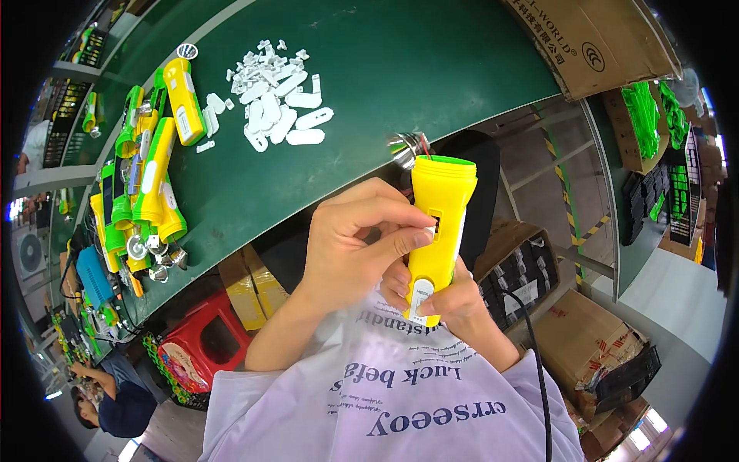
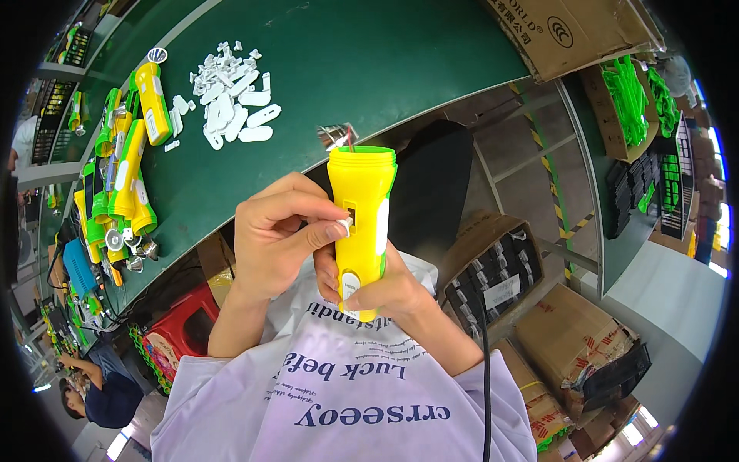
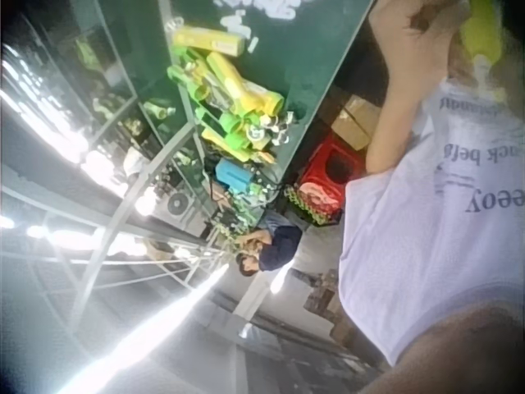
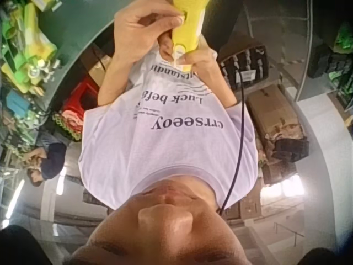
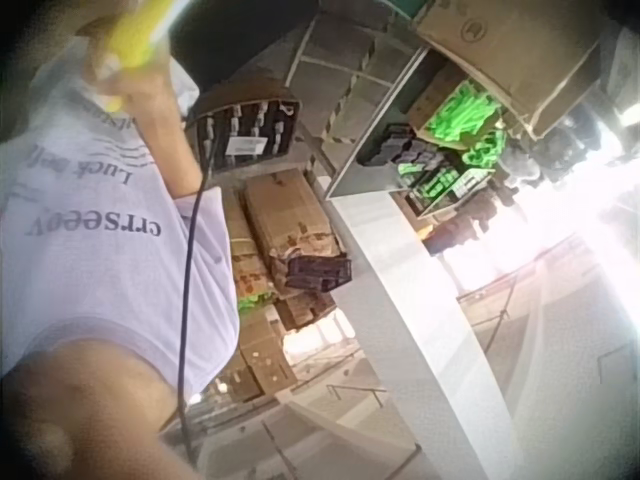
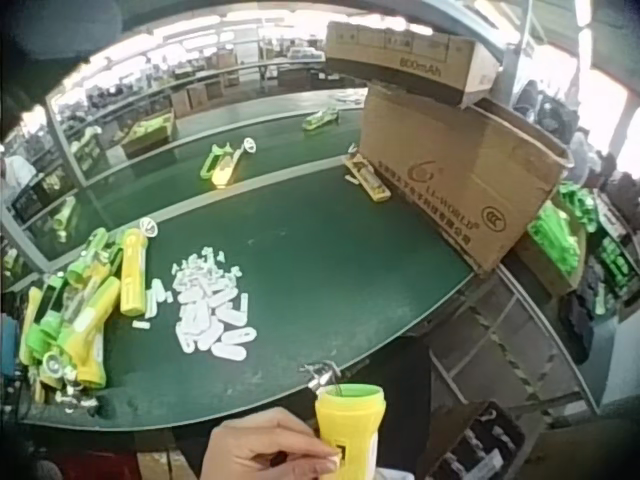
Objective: The person retrieves switch pieces from a box, installs the switch covers onto flashlight bodies by hand, tests the lights, and places the assembled flashlights onto a conveyor belt.
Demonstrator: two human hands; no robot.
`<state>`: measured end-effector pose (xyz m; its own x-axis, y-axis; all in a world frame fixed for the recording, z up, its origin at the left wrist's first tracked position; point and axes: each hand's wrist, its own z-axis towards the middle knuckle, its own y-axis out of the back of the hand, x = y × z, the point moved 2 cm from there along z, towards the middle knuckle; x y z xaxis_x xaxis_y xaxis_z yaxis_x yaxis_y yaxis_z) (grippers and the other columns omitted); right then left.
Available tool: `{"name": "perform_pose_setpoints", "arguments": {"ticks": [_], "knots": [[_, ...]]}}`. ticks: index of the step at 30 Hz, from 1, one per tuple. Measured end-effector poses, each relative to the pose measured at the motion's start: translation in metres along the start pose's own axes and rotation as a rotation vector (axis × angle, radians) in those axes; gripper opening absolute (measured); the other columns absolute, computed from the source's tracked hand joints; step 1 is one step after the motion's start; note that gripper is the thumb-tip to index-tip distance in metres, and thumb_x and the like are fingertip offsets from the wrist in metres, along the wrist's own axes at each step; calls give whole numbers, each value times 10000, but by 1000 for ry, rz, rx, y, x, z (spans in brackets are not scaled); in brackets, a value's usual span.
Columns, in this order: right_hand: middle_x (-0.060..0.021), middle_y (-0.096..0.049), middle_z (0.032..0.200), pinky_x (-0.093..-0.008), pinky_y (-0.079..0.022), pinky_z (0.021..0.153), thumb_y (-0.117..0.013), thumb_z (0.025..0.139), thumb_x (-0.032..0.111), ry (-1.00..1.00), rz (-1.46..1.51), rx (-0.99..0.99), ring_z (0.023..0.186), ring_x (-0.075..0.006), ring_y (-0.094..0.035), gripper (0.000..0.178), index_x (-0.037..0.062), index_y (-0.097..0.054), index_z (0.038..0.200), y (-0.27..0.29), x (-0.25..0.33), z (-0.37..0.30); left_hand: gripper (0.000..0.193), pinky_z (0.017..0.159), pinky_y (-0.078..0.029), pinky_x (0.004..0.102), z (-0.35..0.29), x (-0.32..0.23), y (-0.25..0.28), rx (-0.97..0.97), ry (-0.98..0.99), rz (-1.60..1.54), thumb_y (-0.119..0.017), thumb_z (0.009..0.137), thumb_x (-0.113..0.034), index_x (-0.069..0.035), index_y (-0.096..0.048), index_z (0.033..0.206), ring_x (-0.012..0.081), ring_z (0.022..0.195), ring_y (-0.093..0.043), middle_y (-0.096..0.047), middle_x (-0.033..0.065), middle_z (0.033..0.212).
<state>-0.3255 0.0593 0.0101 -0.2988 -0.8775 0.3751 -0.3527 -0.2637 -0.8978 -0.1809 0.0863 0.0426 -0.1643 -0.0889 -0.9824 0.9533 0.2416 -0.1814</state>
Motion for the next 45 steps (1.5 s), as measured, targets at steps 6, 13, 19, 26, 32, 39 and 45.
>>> {"name": "perform_pose_setpoints", "arguments": {"ticks": [6, 13, 19, 26, 32, 39, 45], "knots": [[-74, -510, 830, -301, -437, 591, -673, 512, 24, 2, -45, -31, 700, -197, -519, 523, 25, -511, 1009, -1, 1, -1, 156, 651, -485, 229, 0, 2, -6, -63, -22, -68, -736, 782, 91, 55, -696, 928, 119, 739, -590, -604, 90, 872], [-62, -522, 834, -331, -476, 619, -681, 545, -42, -25, -12, -17, 720, -172, -541, 705, 69, -431, 1195, 3, 1, -2, 134, 644, -467, 217, -2, -4, -8, -76, -132, 182, -725, 807, 57, 42, -674, 930, 109, 731, -573, -588, 83, 889], [-58, -520, 834, -328, -471, 625, -678, 550, -24, -55, -101, -30, 724, -170, -538, 687, 66, -432, 1185, 2, 4, -3, 142, 647, -454, 206, -3, 0, -5, -26, -192, 242, -713, 832, 29, 28, -664, 966, 98, 740, -569, -579, 76, 921], [-57, -521, 833, -326, -467, 617, -671, 549, -24, -59, -89, -48, 708, -167, -532, 669, 60, -439, 1171, 1, 3, -3, 106, 670, -471, 208, -1, 0, -6, -23, -160, 235, -706, 830, 42, 35, -650, 920, 101, 759, -581, -575, 76, 919], [-63, -523, 835, -327, -466, 611, -672, 549, -23, -53, -41, 14, 698, -162, -527, 663, 55, -445, 1167, 5, 2, 0, 72, 677, -479, 215, 3, 5, -3, -21, -75, 116, -671, 852, 49, 42, -651, 920, 104, 770, -586, -576, 76, 922], [-85, -542, 806, -310, -445, 591, -700, 493, 21, -34, -35, -75, 701, -191, -540, 546, 23, -530, 1012, 0, 2, 0, 95, 642, -508, 236, 5, 5, -5, -76, -116, 126, -675, 807, 52, 14, -664, 893, 140, 712, -631, -608, 90, 893], [-63, -517, 828, -317, -459, 610, -663, 556, -20, -55, -40, -31, 709, -161, -522, 605, 49, -463, 1123, 2, 3, 1, 117, 620, -473, 219, 3, -4, -5, -82, -220, 382, -716, 821, 39, 29, -633, 904, 116, 714, -589, -601, 84, 864]]}}
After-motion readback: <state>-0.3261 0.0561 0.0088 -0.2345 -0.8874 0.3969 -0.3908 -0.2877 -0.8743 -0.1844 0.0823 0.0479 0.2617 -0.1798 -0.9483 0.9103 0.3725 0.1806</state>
